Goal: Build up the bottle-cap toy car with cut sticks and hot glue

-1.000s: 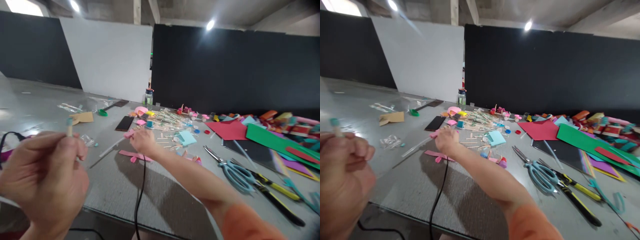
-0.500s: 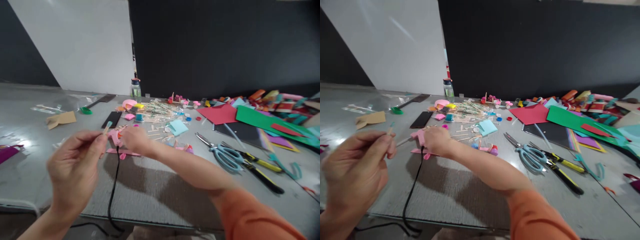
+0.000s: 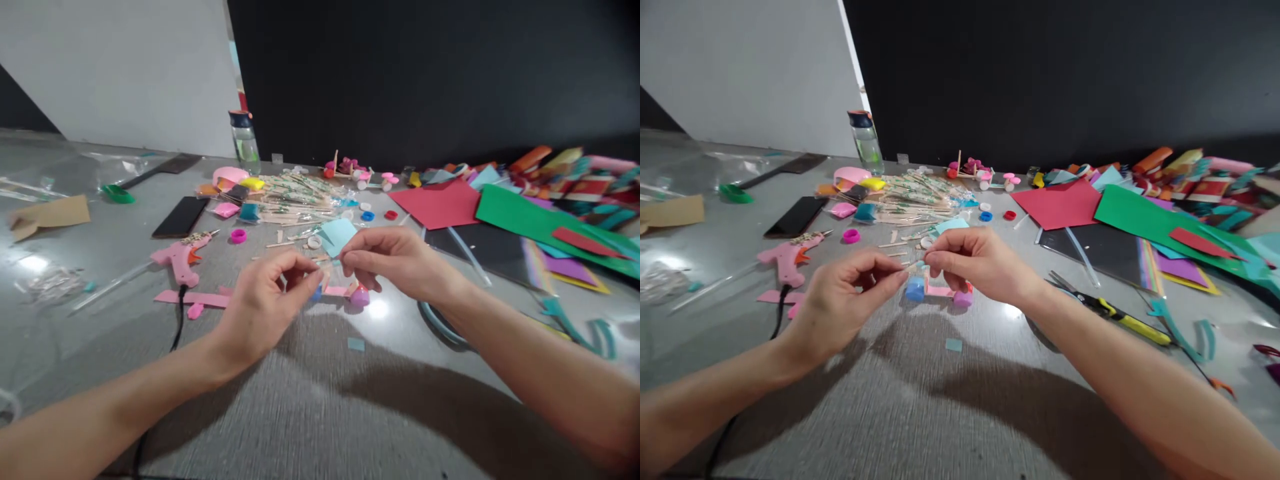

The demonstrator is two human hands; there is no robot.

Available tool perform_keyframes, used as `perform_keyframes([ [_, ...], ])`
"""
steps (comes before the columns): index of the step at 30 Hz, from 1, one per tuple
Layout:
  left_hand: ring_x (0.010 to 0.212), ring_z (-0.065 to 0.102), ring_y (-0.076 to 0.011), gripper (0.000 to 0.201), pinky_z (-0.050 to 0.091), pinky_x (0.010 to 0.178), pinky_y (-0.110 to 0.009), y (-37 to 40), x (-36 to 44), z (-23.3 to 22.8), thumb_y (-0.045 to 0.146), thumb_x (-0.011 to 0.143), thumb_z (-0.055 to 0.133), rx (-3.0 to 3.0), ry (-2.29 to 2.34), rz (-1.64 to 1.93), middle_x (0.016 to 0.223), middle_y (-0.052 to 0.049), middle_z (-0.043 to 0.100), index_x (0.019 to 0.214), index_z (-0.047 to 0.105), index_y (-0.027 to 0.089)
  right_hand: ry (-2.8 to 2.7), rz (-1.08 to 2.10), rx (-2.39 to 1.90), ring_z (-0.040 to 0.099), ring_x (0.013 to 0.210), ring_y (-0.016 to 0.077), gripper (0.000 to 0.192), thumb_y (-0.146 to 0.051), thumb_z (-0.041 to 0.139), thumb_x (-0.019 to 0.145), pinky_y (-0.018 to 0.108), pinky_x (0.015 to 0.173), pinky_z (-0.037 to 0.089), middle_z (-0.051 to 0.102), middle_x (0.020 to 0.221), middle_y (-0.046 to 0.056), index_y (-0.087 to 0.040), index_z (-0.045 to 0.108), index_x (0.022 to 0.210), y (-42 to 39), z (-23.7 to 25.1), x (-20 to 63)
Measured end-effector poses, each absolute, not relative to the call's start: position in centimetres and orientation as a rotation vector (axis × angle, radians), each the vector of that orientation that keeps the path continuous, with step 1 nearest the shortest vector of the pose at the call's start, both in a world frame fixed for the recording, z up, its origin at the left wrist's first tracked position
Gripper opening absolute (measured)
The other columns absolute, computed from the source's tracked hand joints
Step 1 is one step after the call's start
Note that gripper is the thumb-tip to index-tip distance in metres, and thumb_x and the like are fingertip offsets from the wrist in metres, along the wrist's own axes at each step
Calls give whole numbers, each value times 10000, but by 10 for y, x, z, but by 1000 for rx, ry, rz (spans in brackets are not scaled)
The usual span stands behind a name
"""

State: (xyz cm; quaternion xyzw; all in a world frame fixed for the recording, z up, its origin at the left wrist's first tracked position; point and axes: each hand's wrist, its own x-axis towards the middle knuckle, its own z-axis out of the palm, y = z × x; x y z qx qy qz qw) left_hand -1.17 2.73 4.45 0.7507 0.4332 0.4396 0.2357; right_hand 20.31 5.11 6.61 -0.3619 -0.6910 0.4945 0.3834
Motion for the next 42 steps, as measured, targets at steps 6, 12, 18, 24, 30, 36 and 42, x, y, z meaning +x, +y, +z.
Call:
perform_keyframes([
  [6,583,538,-115,52,426,537,-255,36,-3,37,238,861,711,1997,1235,1154,651,40,614,812,714,224,-1751,1332,-975,501,444,73,168,-296,700,867,211,407,383,646,619,-4,-177,720,751,66,63,211],
  [12,570,540,-119,98,421,527,-264,42,-2,29,249,864,713,2009,1261,1141,637,42,609,768,701,236,-1777,1386,-999,508,450,85,180,-305,699,880,214,410,399,624,579,-3,-184,752,759,76,59,212],
  [18,571,519,-111,144,396,524,-265,43,-6,21,238,897,705,2117,1237,1139,655,47,618,757,672,238,-1762,1456,-1030,525,462,92,144,-314,720,860,219,407,422,661,636,11,-199,782,798,77,55,210],
  [24,574,519,-115,133,411,549,-282,43,-7,20,243,888,722,2118,1225,1146,669,56,614,770,661,254,-1848,1449,-1077,515,447,95,237,-343,691,893,220,420,418,599,520,-14,-203,741,708,87,57,209],
  [30,589,535,-128,113,416,559,-303,45,-6,18,252,883,714,2097,1231,1161,678,46,623,777,675,261,-1901,1572,-1029,555,492,102,135,-299,700,857,220,444,440,654,596,-8,-193,766,806,91,60,208],
  [36,616,549,-128,116,435,558,-288,45,-5,20,234,855,733,2011,1238,1262,685,44,635,757,672,251,-2101,1047,-1230,604,595,128,174,-310,652,891,261,543,459,728,781,27,-199,782,922,102,58,236],
  [42,663,603,-111,86,507,623,-243,48,-7,16,167,822,731,1791,1261,1298,748,46,691,781,694,233,-2602,978,-1416,682,940,198,230,-287,585,961,314,802,502,763,1079,26,-271,758,1112,92,51,254],
])
